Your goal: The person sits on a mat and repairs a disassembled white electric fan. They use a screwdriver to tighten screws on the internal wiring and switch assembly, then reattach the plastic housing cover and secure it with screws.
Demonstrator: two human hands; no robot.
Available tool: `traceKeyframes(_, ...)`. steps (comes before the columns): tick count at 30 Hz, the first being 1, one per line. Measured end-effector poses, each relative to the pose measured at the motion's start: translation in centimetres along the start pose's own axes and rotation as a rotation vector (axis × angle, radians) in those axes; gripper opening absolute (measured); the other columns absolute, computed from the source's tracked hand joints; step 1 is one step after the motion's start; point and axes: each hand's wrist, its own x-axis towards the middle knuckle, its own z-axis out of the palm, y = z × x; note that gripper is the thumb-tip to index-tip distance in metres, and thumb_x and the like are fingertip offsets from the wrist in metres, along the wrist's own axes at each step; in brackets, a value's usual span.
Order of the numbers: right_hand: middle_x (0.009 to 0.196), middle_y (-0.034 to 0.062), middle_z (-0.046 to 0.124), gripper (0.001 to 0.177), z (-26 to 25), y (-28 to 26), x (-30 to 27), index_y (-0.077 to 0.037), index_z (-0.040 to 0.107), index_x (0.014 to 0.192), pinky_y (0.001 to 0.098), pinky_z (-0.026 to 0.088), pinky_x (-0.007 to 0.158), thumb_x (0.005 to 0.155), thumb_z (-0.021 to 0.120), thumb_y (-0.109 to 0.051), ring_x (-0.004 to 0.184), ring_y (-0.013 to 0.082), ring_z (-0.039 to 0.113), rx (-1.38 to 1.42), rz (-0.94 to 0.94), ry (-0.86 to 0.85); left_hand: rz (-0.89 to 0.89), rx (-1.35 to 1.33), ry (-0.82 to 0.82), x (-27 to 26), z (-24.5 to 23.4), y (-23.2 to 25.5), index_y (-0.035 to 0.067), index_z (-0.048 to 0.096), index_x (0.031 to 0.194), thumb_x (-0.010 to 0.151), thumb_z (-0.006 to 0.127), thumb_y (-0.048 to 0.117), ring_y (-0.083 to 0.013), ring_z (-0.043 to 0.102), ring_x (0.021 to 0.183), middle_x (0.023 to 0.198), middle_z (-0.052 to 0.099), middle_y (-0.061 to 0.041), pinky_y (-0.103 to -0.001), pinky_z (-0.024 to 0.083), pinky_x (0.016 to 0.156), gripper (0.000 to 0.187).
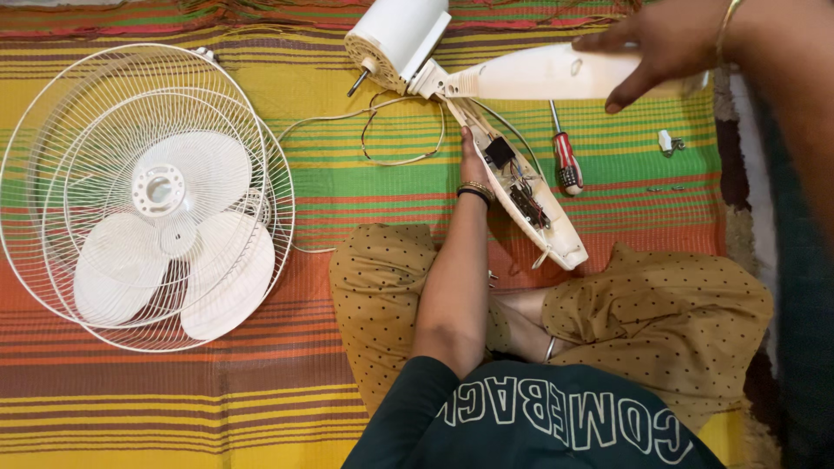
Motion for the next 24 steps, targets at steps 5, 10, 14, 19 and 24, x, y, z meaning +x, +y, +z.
traceKeyframes(5,0.116,0.0188,0.076,0.102,-2.7,-2.6,-2.7,-0.038,0.037,0.163,0.0450,0.059,0.089,0.073,0.081,-0.058,0.097,0.0370,0.076,0.130,0.027,-0.080,0.064,0.034,-0.035,1.1,-0.6,-0.8,0.002,0.032,0.159,0.080,0.050,0.085,-0.0337,0.048,0.138,0.159,0.041,-0.023,-0.041,0.038,0.113,0.116)
traceKeyframes(10,0.117,0.0182,0.076,0.105,-3.1,-3.7,-2.4,-0.039,0.036,0.164,0.0442,0.057,0.093,0.071,0.081,-0.061,0.102,0.0362,0.075,0.013,-0.006,-0.047,0.105,0.015,-0.040,1.3,-0.8,-1.1,0.004,0.032,0.159,0.082,0.051,0.082,-0.0307,0.047,0.140,0.160,0.039,-0.019,-0.039,0.037,0.114,0.111)
traceKeyframes(14,0.123,0.0169,0.074,0.106,-2.4,-3.6,-0.7,-0.035,0.038,0.161,0.0441,0.056,0.096,0.069,0.083,-0.063,0.105,0.0371,0.073,0.002,-0.034,-0.058,0.118,0.105,-0.001,0.5,-0.6,-0.6,0.003,0.036,0.158,0.083,0.047,0.083,-0.0315,0.050,0.136,0.157,0.044,-0.021,-0.038,0.039,0.111,0.110)
traceKeyframes(19,0.131,0.0154,0.071,0.103,-1.4,-1.9,1.5,-0.027,0.044,0.159,0.0460,0.060,0.091,0.069,0.086,-0.056,0.108,0.0367,0.074,0.147,-0.053,-0.032,0.128,0.112,-0.010,-0.3,-0.4,-0.3,0.002,0.039,0.156,0.083,0.045,0.082,-0.0332,0.054,0.132,0.153,0.050,-0.022,-0.039,0.042,0.108,0.108)
traceKeyframes(24,0.140,0.0152,0.066,0.107,0.5,0.3,3.8,-0.026,0.042,0.161,0.0494,0.062,0.087,0.068,0.091,-0.046,0.110,0.0374,0.073,0.080,0.050,-0.007,0.082,0.126,0.033,-0.3,-0.4,-0.3,0.000,0.037,0.157,0.085,0.045,0.084,-0.0323,0.052,0.135,0.155,0.047,-0.022,-0.039,0.040,0.112,0.110)
